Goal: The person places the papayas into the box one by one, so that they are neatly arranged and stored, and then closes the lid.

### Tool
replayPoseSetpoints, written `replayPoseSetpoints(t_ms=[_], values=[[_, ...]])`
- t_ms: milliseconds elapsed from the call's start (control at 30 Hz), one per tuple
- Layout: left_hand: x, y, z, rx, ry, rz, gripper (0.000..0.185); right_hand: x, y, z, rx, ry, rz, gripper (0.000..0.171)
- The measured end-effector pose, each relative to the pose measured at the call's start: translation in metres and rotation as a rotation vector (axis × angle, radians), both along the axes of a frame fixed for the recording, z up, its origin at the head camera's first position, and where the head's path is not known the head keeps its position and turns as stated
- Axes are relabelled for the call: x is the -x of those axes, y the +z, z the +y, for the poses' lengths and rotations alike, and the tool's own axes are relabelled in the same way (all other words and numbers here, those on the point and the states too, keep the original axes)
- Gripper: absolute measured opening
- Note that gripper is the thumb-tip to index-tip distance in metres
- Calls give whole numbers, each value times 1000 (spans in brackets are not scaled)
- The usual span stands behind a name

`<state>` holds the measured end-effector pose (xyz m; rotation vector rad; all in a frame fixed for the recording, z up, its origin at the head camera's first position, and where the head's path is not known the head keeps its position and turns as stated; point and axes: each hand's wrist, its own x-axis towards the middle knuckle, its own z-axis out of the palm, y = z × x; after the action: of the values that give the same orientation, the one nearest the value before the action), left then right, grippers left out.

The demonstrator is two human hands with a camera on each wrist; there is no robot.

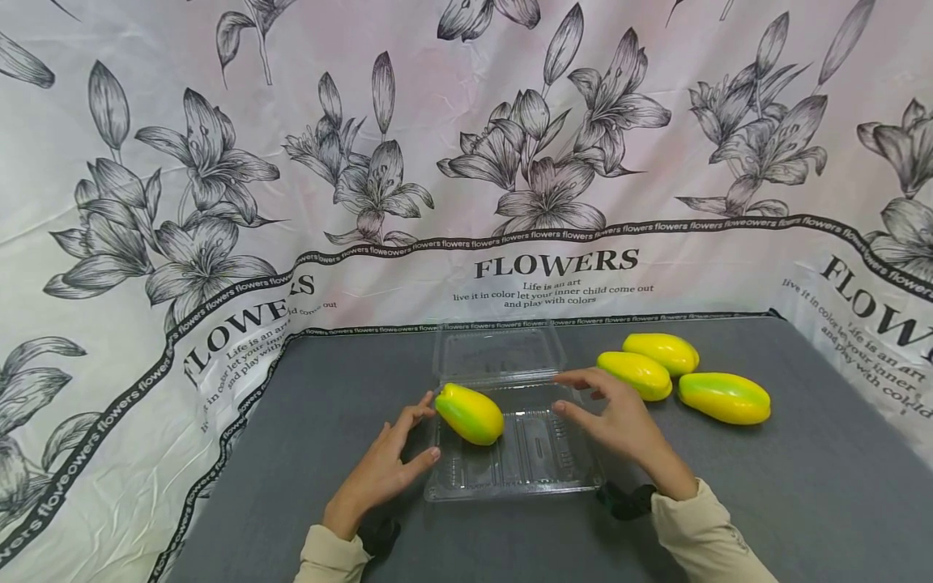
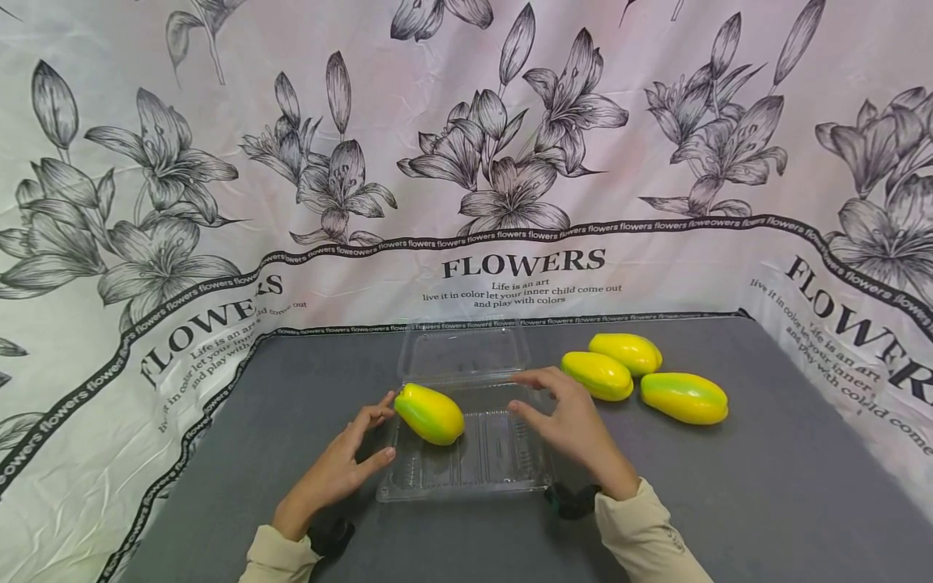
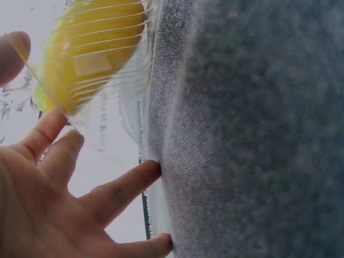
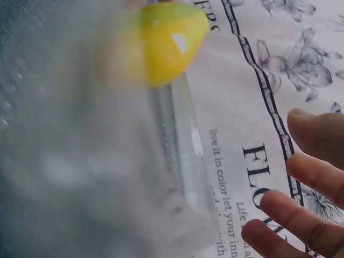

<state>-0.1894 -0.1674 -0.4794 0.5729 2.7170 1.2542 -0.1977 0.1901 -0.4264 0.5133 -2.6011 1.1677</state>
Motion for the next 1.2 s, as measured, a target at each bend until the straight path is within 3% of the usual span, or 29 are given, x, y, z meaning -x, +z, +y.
replayPoseSetpoints(t_ms=[633,1200], values=[[1,0,0,1,-1,-1,56,9,6,35,-55,-108,-25,34],[1,-2,-1,-12,-15,51,52,16,5,58,-21,-257,-41,42]])
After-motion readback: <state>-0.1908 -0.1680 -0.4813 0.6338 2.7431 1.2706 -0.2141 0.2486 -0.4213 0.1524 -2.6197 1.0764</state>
